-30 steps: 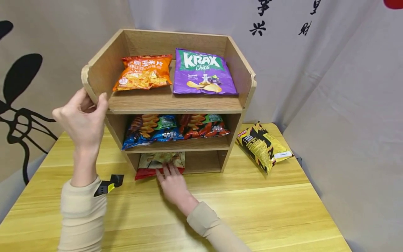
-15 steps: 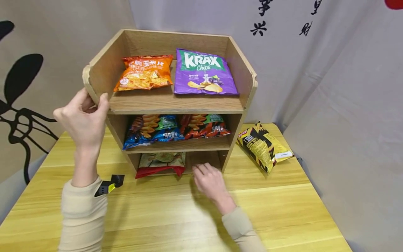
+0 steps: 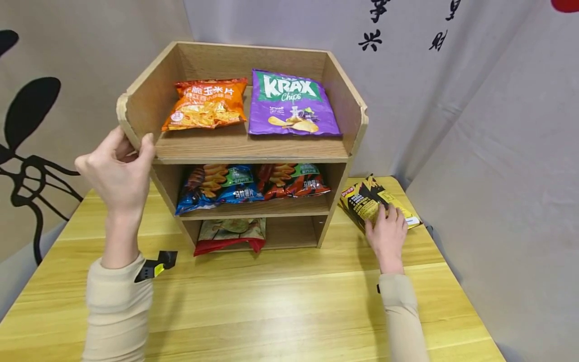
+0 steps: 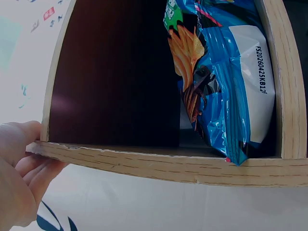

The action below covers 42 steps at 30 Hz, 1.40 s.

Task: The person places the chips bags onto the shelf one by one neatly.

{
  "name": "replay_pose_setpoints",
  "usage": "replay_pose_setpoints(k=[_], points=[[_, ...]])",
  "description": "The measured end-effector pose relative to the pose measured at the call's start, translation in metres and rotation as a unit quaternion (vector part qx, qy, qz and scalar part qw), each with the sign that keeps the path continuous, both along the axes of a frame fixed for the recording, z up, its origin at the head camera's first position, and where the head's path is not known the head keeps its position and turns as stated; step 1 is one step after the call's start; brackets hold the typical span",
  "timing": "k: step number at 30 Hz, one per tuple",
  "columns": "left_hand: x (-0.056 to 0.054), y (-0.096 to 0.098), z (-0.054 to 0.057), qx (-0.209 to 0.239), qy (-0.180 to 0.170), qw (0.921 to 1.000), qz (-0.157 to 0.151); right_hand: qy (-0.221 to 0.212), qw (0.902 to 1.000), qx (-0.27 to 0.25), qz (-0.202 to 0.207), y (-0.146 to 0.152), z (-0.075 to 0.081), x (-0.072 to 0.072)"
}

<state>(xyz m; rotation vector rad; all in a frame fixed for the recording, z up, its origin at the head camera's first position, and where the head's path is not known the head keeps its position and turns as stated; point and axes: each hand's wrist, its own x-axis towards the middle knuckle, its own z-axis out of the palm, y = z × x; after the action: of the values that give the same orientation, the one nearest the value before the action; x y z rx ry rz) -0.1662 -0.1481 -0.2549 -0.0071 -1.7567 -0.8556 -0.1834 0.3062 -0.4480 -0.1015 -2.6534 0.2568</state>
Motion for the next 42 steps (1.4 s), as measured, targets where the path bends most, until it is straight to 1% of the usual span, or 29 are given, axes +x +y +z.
replay_pose_setpoints(k=[2, 4, 7, 9, 11, 18, 23, 27, 30, 34, 38, 42], points=[[0.0, 0.0, 0.0, 0.0, 0.0, 1.0, 0.001, -0.075, 0.997, -0.003, -0.017, 0.011, 0.001, -0.004], [0.0, -0.001, -0.001, 0.001, -0.001, 1.0, 0.001, -0.132, 0.991, -0.005, -0.02, 0.017, 0.002, -0.007], [0.0, -0.001, -0.001, 0.002, -0.002, 1.0, 0.002, -0.189, 0.9819, -0.005, -0.011, 0.022, 0.001, -0.01], [0.0, -0.001, -0.001, 0.001, -0.001, 1.0, 0.003, -0.207, 0.9784, -0.005, -0.006, 0.022, -0.001, -0.011], [0.0, -0.001, -0.001, 0.002, -0.002, 1.0, 0.002, -0.208, 0.9782, -0.003, -0.005, 0.021, -0.003, -0.013], [0.0, -0.001, 0.0, 0.002, -0.005, 1.0, 0.001, -0.176, 0.9843, 0.015, 0.001, 0.022, -0.006, -0.017], [0.0, 0.0, 0.0, 0.003, -0.009, 1.0, -0.001, -0.152, 0.9879, 0.027, 0.008, 0.028, -0.005, -0.016], [0.0, 0.0, -0.001, 0.004, -0.008, 1.0, 0.002, -0.151, 0.9882, 0.022, 0.01, 0.032, -0.001, -0.013], [0.0, 0.0, -0.001, 0.004, -0.005, 1.0, 0.006, -0.178, 0.9839, 0.003, 0.007, 0.034, 0.006, -0.012], [-0.001, 0.0, -0.001, 0.004, -0.004, 1.0, 0.008, -0.224, 0.9738, -0.039, 0.002, 0.036, 0.015, -0.01], [0.0, 0.0, -0.001, 0.004, -0.005, 1.0, 0.004, -0.248, 0.9664, -0.067, 0.002, 0.034, 0.025, -0.006], [0.0, 0.0, -0.001, 0.005, -0.005, 1.0, 0.0, -0.262, 0.9608, -0.091, 0.003, 0.03, 0.035, -0.002]])
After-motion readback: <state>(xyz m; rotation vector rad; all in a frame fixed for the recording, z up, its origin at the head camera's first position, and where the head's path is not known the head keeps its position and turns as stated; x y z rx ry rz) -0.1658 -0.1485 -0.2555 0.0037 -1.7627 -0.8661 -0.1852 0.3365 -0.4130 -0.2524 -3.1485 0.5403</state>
